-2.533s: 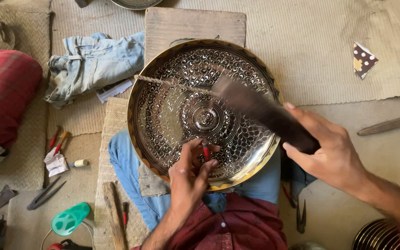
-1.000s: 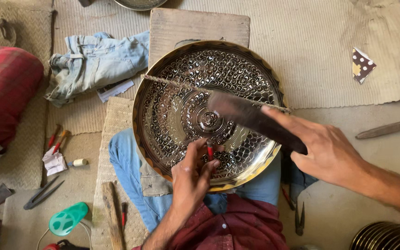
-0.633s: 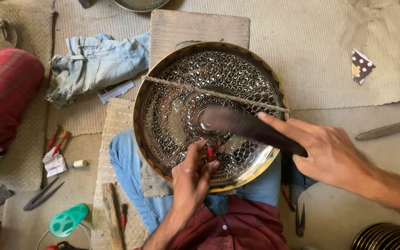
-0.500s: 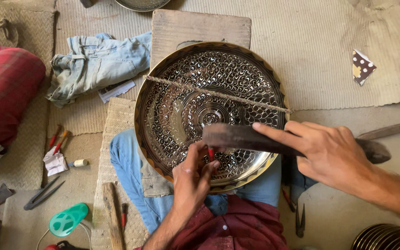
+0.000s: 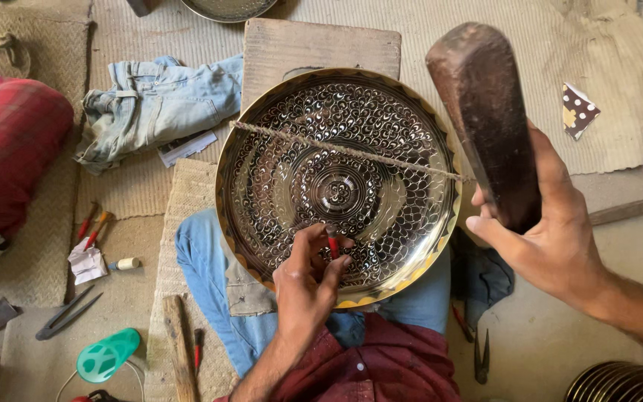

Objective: The person sits on the floor with a large decorative brass tray on a wooden block, holds a small red punch against the tray's patterned surface with one hand, and strikes the punch with a wooden mallet held in the other hand, repositioning the punch repeatedly to work the design across the tray.

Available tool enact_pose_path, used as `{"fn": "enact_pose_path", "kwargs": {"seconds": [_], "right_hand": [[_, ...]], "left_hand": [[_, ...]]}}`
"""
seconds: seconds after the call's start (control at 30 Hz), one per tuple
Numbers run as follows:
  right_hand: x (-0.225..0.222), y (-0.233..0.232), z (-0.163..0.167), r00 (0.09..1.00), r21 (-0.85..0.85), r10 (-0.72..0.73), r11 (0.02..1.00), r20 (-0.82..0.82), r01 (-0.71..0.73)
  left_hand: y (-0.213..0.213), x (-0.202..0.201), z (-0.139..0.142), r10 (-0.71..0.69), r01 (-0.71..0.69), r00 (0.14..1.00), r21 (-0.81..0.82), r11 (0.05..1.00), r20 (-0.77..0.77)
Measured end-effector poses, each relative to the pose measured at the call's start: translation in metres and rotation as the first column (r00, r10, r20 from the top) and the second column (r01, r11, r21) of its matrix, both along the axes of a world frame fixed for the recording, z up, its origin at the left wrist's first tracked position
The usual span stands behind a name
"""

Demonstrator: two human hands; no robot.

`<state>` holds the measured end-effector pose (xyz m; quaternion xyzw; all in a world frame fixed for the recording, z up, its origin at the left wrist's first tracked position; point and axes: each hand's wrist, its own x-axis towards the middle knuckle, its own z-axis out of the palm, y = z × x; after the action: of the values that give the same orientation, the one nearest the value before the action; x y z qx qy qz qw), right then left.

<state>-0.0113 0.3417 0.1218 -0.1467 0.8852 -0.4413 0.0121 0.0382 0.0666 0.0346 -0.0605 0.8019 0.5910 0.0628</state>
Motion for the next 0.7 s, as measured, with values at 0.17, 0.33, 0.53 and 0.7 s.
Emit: {"fn": "enact_pose_path", "kwargs": {"seconds": [0.17, 0.33, 0.53, 0.7], "right_hand": [[-0.006, -0.014, 0.005, 0.959, 0.679, 0.182, 0.678, 0.217, -0.282], [0.014, -0.005, -0.019, 0.996, 0.583, 0.071, 0.812, -0.056, -0.025], [0.081, 0.026, -0.114, 0.899, 0.160, -0.352, 0.902, -0.262, 0.400], [0.145, 0.026, -0.199, 0.771, 0.068, -0.617, 0.786, 0.157, 0.615]], "left_hand": [[0.000, 0.001, 0.002, 0.021, -0.020, 0.998, -0.023, 1.000, 0.056], [-0.030, 0.003, 0.005, 0.336, -0.252, 0.938, 0.503, 0.827, -0.083], [-0.099, -0.009, 0.010, 0.341, -0.243, 0.850, 0.274, 0.930, -0.403], [-0.136, -0.046, 0.011, 0.225, -0.187, 0.798, 0.125, 0.974, -0.558]]}}
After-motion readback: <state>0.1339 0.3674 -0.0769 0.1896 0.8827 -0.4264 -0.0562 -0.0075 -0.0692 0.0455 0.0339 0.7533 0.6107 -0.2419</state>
